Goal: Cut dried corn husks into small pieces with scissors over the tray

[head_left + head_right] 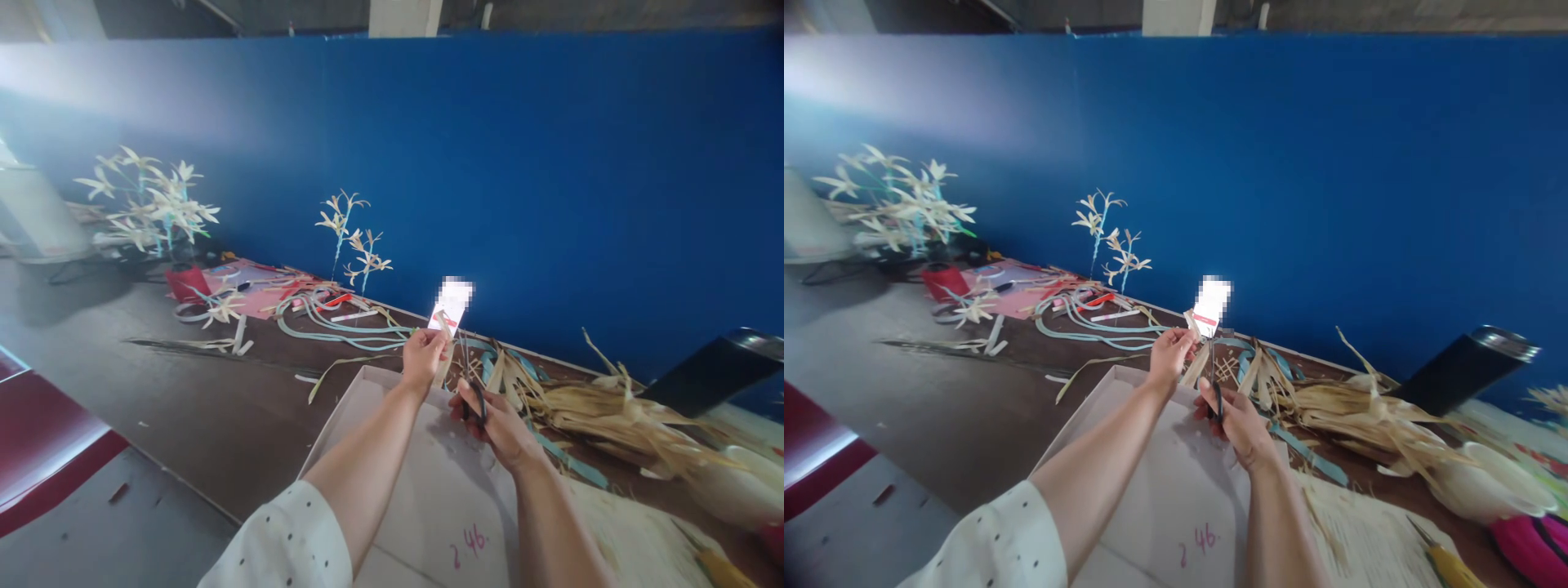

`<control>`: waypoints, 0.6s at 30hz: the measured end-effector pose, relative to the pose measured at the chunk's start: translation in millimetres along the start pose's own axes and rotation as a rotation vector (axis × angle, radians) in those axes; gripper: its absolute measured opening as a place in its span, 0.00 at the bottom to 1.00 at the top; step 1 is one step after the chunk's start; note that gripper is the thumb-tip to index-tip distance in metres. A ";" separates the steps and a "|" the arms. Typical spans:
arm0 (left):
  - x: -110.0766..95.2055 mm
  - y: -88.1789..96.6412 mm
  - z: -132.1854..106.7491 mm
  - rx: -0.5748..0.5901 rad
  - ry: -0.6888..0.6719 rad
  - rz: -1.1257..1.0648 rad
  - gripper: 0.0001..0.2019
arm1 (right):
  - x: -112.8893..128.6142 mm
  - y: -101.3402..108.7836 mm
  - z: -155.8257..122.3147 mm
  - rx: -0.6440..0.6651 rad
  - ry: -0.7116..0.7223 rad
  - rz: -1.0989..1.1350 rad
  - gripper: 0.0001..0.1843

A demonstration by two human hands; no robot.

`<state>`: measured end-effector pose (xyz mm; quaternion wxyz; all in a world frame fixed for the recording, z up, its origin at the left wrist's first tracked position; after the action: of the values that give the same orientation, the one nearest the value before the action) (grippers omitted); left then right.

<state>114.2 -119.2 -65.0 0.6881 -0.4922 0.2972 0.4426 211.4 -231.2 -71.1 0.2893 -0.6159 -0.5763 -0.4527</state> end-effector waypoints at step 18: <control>-14.8 -7.7 -9.4 0.071 0.049 0.034 0.07 | 2.6 -3.1 1.8 -0.089 0.040 -0.093 0.22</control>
<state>115.0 -133.8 -52.5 0.6902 -0.4729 0.3376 0.4312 208.5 -227.9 -70.0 0.2519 -0.5916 -0.5776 -0.5029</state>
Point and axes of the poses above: each hand's wrist, its own z-axis towards the middle knuckle, its own y-axis out of the back of the hand, x = y × z, the point moved 2 cm from there along z, towards the middle knuckle, and after that the axes turned 14 degrees about -y, right-handed, at the moved point
